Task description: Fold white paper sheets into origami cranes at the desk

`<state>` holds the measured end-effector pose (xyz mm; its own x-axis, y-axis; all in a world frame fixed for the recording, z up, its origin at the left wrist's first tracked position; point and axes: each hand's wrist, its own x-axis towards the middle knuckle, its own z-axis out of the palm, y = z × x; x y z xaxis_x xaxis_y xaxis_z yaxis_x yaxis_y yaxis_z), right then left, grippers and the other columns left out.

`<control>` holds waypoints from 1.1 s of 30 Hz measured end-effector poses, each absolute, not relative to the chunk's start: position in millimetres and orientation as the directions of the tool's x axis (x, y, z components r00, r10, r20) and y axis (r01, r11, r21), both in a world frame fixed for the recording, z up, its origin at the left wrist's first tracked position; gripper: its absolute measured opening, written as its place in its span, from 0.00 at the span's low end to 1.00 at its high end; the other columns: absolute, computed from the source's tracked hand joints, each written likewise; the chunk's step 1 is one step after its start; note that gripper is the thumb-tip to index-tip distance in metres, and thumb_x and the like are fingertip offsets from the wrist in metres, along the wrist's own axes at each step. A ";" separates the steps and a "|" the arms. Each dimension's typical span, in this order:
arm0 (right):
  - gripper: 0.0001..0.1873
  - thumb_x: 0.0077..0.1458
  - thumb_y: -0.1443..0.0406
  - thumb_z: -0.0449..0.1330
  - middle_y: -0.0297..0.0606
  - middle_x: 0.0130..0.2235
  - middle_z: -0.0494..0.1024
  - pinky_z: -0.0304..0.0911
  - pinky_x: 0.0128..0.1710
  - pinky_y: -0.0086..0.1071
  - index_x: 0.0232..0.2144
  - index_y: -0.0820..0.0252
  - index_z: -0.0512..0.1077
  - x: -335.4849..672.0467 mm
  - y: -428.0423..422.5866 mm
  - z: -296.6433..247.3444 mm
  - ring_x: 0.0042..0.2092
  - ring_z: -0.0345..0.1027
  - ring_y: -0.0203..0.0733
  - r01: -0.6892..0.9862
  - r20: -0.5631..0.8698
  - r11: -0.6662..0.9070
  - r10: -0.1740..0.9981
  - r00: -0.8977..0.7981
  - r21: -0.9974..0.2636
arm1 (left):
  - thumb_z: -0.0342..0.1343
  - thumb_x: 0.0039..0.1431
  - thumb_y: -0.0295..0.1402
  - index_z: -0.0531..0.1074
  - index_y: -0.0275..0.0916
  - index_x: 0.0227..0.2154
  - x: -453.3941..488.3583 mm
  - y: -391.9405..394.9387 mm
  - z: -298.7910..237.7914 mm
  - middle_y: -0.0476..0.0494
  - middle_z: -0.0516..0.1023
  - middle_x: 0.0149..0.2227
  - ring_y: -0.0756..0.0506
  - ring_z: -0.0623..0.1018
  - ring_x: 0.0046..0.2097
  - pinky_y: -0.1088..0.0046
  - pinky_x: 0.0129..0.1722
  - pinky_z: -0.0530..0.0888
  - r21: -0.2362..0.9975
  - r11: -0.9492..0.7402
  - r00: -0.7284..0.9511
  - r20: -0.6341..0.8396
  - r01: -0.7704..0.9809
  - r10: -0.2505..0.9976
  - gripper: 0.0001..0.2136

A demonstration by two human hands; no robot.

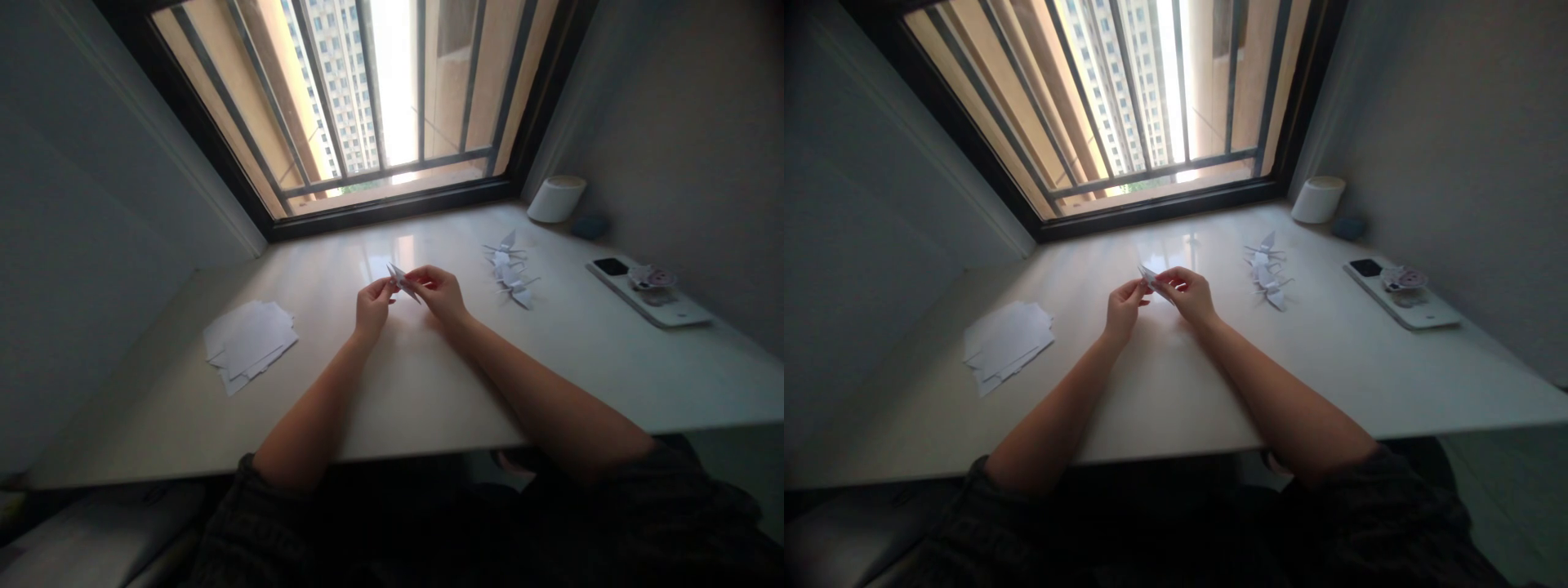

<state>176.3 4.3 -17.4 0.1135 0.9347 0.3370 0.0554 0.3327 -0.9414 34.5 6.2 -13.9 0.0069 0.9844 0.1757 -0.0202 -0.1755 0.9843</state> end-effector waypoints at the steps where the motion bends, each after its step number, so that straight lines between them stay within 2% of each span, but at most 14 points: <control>1: 0.19 0.42 0.49 0.67 0.37 0.30 0.79 0.64 0.30 0.32 0.28 0.58 0.77 176.3 4.1 -17.1 0.30 0.71 0.39 0.062 0.334 0.329 0.935 0.118 -0.942 | 0.58 0.52 0.43 0.78 0.39 0.31 34.3 6.4 -14.2 0.44 0.79 0.32 0.45 0.77 0.38 0.74 0.31 0.70 0.984 -0.177 0.010 0.177 -0.019 0.984 0.13; 8: 0.18 0.42 0.50 0.67 0.37 0.29 0.79 0.64 0.30 0.32 0.27 0.58 0.77 176.1 3.3 -16.3 0.30 0.70 0.39 0.104 0.340 0.329 0.933 0.115 -0.938 | 0.55 0.54 0.48 0.76 0.39 0.28 34.1 6.0 -13.2 0.45 0.77 0.28 0.46 0.76 0.35 0.73 0.30 0.70 0.978 -0.206 0.018 0.206 0.017 0.978 0.16; 15: 0.19 0.42 0.49 0.66 0.37 0.29 0.79 0.61 0.28 0.30 0.27 0.58 0.76 175.1 2.3 -18.2 0.29 0.69 0.38 0.117 0.346 0.334 0.932 0.107 -0.935 | 0.59 0.51 0.44 0.75 0.39 0.31 34.8 4.3 -11.3 0.47 0.76 0.27 0.48 0.76 0.32 0.74 0.31 0.69 0.978 -0.208 -0.022 0.209 0.015 0.978 0.13; 21: 0.20 0.47 0.49 0.63 0.36 0.29 0.78 0.63 0.29 0.31 0.34 0.58 0.77 175.0 5.9 -21.0 0.30 0.70 0.38 0.063 0.291 0.285 0.950 0.110 -0.956 | 0.59 0.50 0.43 0.77 0.39 0.31 33.9 4.5 -9.5 0.45 0.78 0.32 0.47 0.76 0.36 0.74 0.33 0.69 0.986 -0.164 -0.055 0.163 -0.019 0.985 0.13; 28: 0.21 0.40 0.49 0.67 0.38 0.29 0.79 0.63 0.33 0.32 0.27 0.60 0.77 175.3 3.4 -19.3 0.31 0.71 0.39 0.018 0.209 0.208 0.978 0.028 -0.978 | 0.61 0.48 0.42 0.79 0.40 0.33 32.3 5.1 -8.5 0.44 0.80 0.35 0.46 0.76 0.39 0.73 0.35 0.69 0.991 -0.131 -0.098 0.127 -0.034 0.987 0.13; 33: 0.21 0.41 0.48 0.66 0.40 0.29 0.80 0.63 0.34 0.33 0.26 0.61 0.77 175.3 1.5 -16.9 0.31 0.71 0.40 0.013 0.193 0.193 0.981 -0.005 -0.981 | 0.61 0.47 0.42 0.79 0.40 0.32 33.4 4.8 -9.4 0.45 0.80 0.33 0.47 0.75 0.36 0.73 0.34 0.68 0.993 -0.117 -0.096 0.114 -0.027 0.989 0.13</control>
<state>175.3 1.5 -16.9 -0.0053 0.9811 0.1934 0.0130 0.1934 -0.9810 33.4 4.8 -9.4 -0.0959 0.9888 0.1143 -0.0273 -0.1174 0.9927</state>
